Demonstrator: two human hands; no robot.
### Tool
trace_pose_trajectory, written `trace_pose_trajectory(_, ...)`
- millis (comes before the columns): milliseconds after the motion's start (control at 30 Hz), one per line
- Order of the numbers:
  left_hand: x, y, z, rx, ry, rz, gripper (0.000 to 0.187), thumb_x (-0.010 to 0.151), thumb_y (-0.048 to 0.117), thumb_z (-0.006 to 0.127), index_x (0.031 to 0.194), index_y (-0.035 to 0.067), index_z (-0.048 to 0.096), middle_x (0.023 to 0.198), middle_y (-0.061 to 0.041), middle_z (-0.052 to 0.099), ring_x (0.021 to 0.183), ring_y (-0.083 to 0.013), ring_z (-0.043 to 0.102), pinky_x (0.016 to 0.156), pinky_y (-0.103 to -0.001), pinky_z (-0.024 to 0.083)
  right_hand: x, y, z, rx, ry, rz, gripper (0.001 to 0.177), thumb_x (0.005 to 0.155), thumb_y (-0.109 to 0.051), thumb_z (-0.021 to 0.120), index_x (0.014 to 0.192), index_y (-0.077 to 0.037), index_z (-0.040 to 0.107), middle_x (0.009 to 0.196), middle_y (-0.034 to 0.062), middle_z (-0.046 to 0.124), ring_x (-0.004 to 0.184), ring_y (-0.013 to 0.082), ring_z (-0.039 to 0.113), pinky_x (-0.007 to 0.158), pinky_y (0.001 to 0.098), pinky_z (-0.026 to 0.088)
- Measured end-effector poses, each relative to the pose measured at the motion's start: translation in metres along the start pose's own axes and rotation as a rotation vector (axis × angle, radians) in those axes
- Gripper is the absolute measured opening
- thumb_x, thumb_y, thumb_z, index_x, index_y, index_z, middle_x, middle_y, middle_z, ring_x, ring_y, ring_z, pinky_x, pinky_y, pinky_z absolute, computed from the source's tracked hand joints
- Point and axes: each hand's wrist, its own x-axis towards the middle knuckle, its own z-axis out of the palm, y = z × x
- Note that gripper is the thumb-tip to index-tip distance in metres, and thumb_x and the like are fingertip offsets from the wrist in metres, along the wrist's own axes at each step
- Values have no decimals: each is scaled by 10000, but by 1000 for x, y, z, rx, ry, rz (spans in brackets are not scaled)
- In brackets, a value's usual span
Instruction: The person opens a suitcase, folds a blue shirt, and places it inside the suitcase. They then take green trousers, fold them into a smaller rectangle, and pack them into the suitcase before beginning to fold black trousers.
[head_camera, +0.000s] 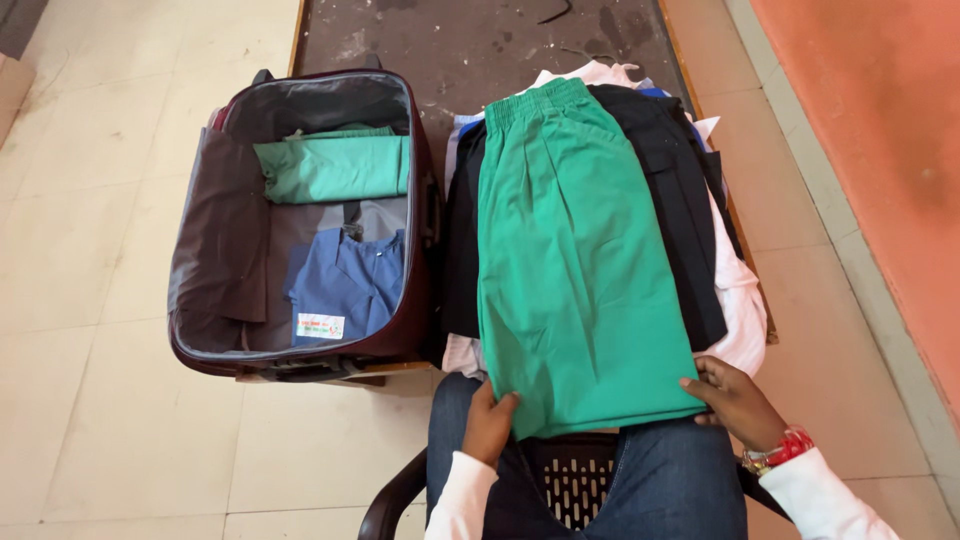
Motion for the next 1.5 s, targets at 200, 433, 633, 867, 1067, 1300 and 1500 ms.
trace_pose_trajectory(200, -36, 22, -17, -255, 33, -93, 465, 942, 127, 610, 1374, -29, 538, 1189, -198, 716, 1032, -259, 701, 843, -344, 588, -28, 4, -11, 188, 18, -151, 448, 920, -178, 677, 1334, -17, 620, 1023, 68, 680, 843, 129, 608, 663, 293, 502)
trace_pose_trajectory(433, -72, 53, -24, -209, 8, -54, 780, 854, 64, 662, 1509, 95, 239, 1187, -28, 686, 1013, -119, 736, 830, -315, 634, -61, -9, 7, 44, 97, -232, 613, 857, -118, 716, 1428, -102, 493, 1156, 75, 659, 759, 132, 655, 576, 288, 527)
trace_pose_trajectory(633, -68, 49, -39, 131, -63, 64, 657, 904, 82, 743, 1522, 74, 520, 821, -25, 582, 671, -97, 450, 600, -249, 406, -77, -22, 10, 71, 137, -365, 522, 887, -26, 696, 1402, -29, 615, 1404, 74, 661, 690, 164, 605, 522, 303, 446)
trace_pose_trajectory(867, 8, 70, -48, -319, -92, 78, 235, 943, 85, 689, 1156, -13, 694, 958, -65, 680, 843, -135, 642, 717, -291, 537, -26, -73, 1, 139, 208, -563, 240, 980, -39, 629, 1189, 36, 720, 1064, 163, 737, 869, 151, 717, 745, 276, 593)
trace_pose_trajectory(1067, 110, 78, -25, -676, 3, -42, 341, 1003, 252, 576, 1179, -40, 589, 1032, -212, 727, 889, -279, 704, 854, -410, 587, 84, -117, 20, 147, 188, -640, 315, 984, -71, 610, 1283, 31, 599, 1265, 134, 671, 980, 161, 716, 843, 290, 583)
trace_pose_trajectory(1300, 100, 69, 8, -329, 285, 109, 640, 922, 162, 640, 1488, 59, 358, 1131, -235, 665, 983, -294, 664, 923, -432, 559, 55, -122, 49, -389, 296, -896, 611, 879, -148, 715, 1433, -24, 488, 1590, 242, 334, 1121, 281, 635, 955, 395, 544)
trace_pose_trajectory(1500, 82, 77, 16, 574, 535, 744, 709, 913, 237, 741, 1483, -22, 408, 1390, -295, 555, 1244, -433, 541, 1029, -494, 446, 42, -106, 53, -865, 485, -1115, 584, 950, -319, 669, 1460, -90, 502, 1610, 226, 366, 1429, 437, 431, 1175, 497, 356)
